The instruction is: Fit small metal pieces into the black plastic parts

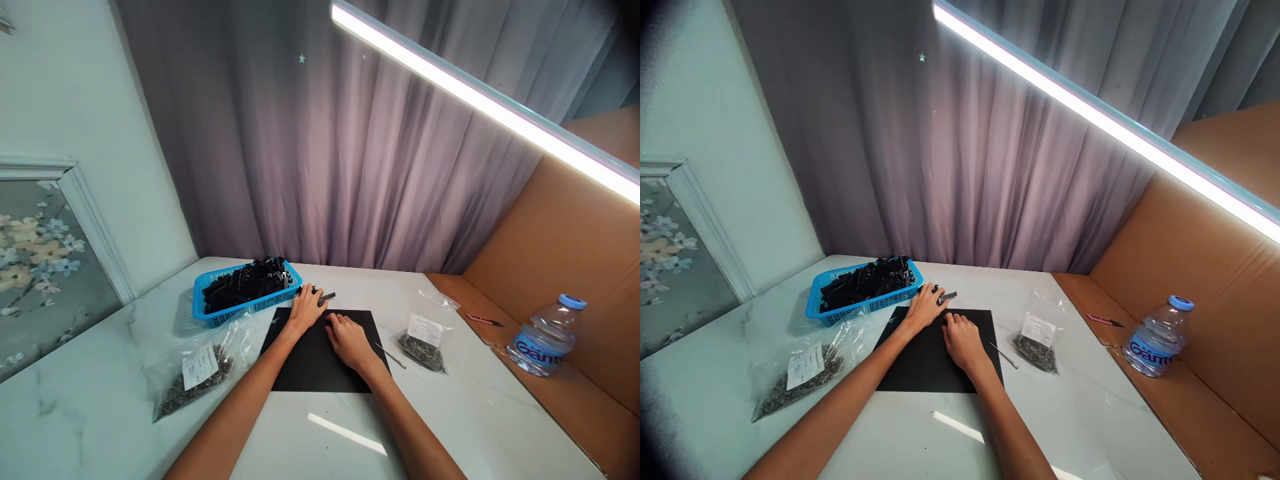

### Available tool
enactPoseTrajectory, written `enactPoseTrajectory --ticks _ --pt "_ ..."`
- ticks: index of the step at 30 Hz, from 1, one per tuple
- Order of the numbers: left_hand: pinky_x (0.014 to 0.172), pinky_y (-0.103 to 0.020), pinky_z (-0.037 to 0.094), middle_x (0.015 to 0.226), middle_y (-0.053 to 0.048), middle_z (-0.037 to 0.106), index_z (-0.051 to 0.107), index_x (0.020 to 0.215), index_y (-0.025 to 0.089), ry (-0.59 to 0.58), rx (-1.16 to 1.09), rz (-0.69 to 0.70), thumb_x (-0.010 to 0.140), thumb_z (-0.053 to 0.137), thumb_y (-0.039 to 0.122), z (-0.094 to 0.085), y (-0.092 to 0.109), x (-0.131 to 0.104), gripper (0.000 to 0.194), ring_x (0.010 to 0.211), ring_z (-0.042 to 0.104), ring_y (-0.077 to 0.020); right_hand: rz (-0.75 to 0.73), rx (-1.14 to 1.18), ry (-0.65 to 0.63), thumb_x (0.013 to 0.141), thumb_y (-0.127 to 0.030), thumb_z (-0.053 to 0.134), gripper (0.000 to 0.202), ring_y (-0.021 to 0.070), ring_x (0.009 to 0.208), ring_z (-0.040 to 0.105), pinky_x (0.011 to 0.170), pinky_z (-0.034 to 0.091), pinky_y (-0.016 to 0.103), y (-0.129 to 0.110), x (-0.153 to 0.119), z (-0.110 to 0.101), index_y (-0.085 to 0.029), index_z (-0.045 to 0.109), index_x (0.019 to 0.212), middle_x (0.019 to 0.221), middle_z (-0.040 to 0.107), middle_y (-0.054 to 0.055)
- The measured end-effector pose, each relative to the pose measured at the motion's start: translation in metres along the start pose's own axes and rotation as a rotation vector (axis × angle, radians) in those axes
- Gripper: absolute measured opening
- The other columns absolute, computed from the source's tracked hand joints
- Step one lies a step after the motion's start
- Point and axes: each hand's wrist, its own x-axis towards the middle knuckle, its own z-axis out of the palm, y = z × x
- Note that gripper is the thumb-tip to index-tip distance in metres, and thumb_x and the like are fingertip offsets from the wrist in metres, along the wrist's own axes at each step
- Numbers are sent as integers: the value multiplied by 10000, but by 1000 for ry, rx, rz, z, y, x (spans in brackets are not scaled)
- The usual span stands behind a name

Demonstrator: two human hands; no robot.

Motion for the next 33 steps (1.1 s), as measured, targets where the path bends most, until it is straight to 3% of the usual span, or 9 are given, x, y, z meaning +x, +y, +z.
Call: enactPoseTrajectory --ticks 11,18,22,26,29,33 --pt "996 -518 522 1399 -142 570 570 1370 174 -40 61 30 987 614 439 -9 1 1 468 1278 560 -316 -8 -1 -7 1076 -231 412 237 218 1071 689 850 518 298 -2 0 0 -183 563 1253 1170 713 95" --pt "1026 -466 488 1435 -177 547 527 1441 191 15 78 78 1019 495 543 -38 9 16 551 1364 482 -339 -13 1 -15 1074 -229 418 238 225 1060 693 858 525 313 -1 1 0 -174 566 1252 1172 712 112" --pt "1050 -537 478 1461 -144 519 523 1418 178 50 121 -104 1011 572 409 -66 -13 45 470 1323 522 -323 -9 2 -13 1076 -239 413 242 228 1058 693 849 532 312 -2 1 -2 -175 570 1250 1166 712 119" --pt "1025 -544 512 1411 -142 568 576 1356 164 -38 169 -368 985 633 371 -85 -52 70 429 1259 580 -311 -10 0 -8 1074 -234 425 235 223 1066 691 871 528 308 -3 1 -5 -177 575 1245 1158 713 115" --pt "983 -515 546 1345 -130 613 600 1320 159 -156 176 -481 976 650 386 -84 -74 77 415 1182 629 -284 -6 -1 -10 1074 -233 427 235 228 1062 693 868 530 314 -4 1 -5 -175 582 1239 1160 715 113" --pt "976 -513 550 1347 -136 610 570 1365 166 -204 169 -498 983 631 420 -71 -84 75 463 1170 635 -283 1 -3 -13 1076 -236 421 240 235 1063 693 859 531 322 -3 1 -4 -173 575 1248 1164 714 118"
